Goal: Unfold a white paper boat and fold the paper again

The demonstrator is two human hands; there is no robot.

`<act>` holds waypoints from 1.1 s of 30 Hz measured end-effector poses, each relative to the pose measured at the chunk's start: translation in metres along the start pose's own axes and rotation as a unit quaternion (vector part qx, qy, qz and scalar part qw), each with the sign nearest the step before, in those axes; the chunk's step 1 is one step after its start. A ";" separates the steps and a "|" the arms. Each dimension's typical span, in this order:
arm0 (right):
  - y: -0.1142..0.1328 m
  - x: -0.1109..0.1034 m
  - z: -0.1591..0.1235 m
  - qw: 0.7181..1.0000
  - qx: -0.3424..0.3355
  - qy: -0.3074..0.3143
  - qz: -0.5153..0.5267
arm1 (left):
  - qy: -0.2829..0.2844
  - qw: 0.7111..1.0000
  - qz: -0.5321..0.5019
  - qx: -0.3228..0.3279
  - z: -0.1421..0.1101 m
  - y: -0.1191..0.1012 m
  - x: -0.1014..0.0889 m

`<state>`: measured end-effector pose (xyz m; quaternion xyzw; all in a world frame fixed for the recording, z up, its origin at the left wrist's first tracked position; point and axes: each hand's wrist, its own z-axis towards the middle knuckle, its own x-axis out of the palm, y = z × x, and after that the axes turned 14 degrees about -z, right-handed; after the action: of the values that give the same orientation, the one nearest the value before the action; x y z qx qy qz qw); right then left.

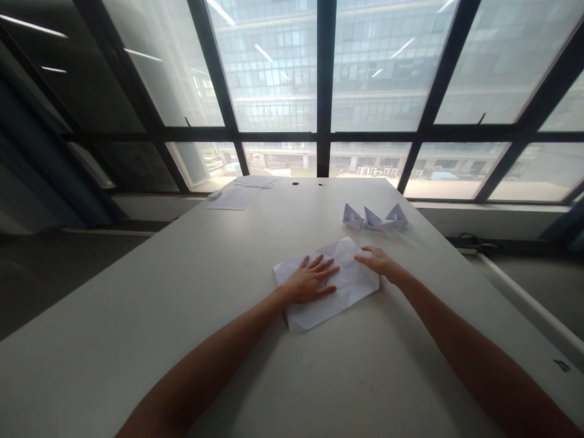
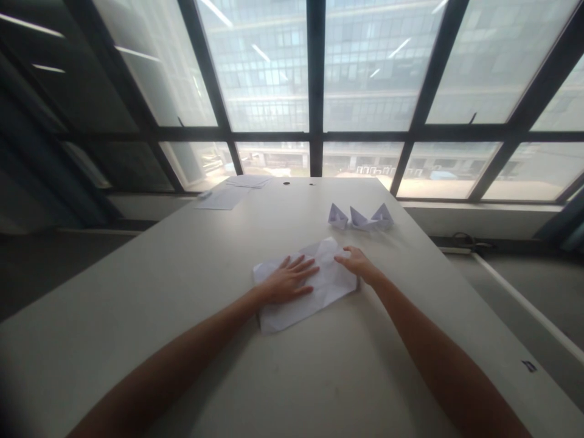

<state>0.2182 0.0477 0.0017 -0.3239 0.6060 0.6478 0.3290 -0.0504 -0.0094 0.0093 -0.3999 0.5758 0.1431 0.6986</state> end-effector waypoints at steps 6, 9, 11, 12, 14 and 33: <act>-0.022 -0.010 -0.025 0.985 -0.006 -0.050 -0.165 | -0.027 0.997 0.003 -0.075 0.005 -0.006 0.006; -0.017 -0.015 -0.032 0.948 -0.016 -0.089 -0.305 | -0.040 0.993 -0.003 -0.115 0.007 -0.014 0.014; -0.001 -0.014 -0.038 0.924 -0.059 -0.135 -0.352 | -0.054 0.988 -0.011 -0.146 0.008 -0.022 0.021; 0.010 -0.011 -0.041 0.913 -0.083 -0.168 -0.363 | -0.063 0.984 -0.015 -0.165 0.009 -0.025 0.025; 0.034 0.002 -0.048 0.908 -0.121 -0.191 -0.353 | -0.089 0.975 -0.012 -0.201 0.012 -0.032 0.034; 0.055 0.055 -0.030 0.908 -0.326 0.052 -0.258 | -0.106 0.980 0.072 -0.150 0.002 0.037 0.004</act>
<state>0.1422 0.0172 -0.0134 -0.5917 0.2724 0.6841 0.3281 -0.0724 0.0142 -0.0093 -0.4400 0.4981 0.3189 0.6757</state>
